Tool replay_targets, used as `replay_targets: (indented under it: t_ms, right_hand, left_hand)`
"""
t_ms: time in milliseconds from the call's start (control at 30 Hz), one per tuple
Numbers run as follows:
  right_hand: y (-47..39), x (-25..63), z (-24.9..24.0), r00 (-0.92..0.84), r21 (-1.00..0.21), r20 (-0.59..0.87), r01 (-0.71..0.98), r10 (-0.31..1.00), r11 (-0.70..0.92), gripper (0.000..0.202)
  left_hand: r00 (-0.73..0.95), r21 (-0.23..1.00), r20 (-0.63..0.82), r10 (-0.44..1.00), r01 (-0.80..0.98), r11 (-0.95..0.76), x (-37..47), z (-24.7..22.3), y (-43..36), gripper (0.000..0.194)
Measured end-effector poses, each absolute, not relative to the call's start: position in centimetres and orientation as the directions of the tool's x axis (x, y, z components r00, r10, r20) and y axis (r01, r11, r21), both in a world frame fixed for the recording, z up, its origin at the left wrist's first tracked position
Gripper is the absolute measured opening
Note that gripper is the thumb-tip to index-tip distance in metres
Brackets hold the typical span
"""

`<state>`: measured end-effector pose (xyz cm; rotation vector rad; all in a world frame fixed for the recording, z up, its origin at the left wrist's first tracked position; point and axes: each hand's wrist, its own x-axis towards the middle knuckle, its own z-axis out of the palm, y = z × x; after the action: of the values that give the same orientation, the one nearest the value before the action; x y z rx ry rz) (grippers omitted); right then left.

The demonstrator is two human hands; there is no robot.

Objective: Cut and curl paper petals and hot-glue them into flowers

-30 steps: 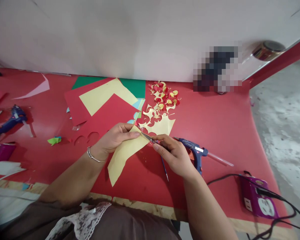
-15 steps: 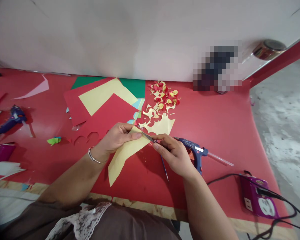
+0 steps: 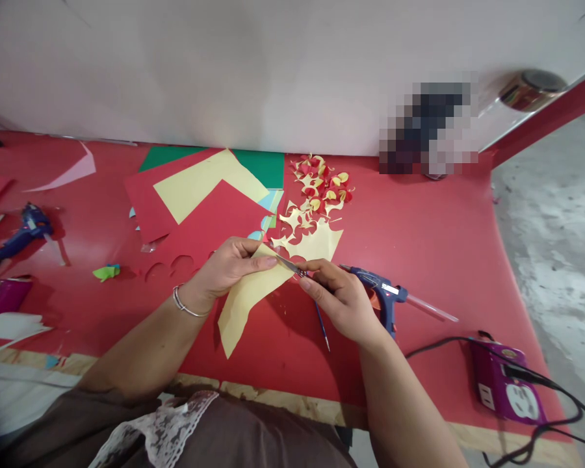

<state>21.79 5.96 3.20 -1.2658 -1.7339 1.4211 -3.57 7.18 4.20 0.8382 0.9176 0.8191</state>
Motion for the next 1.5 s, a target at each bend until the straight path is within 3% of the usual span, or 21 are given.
replay_targets:
  t_ms: [1500]
  right_hand:
    - [5.84, 21.68, 2.81, -0.396, -0.949, -0.114, 0.314, 0.911, 0.018, 0.039]
  left_hand:
    - [0.436, 0.827, -0.333, 0.836, -0.291, 0.481, -3.55, 3.58, 7.59, 0.025]
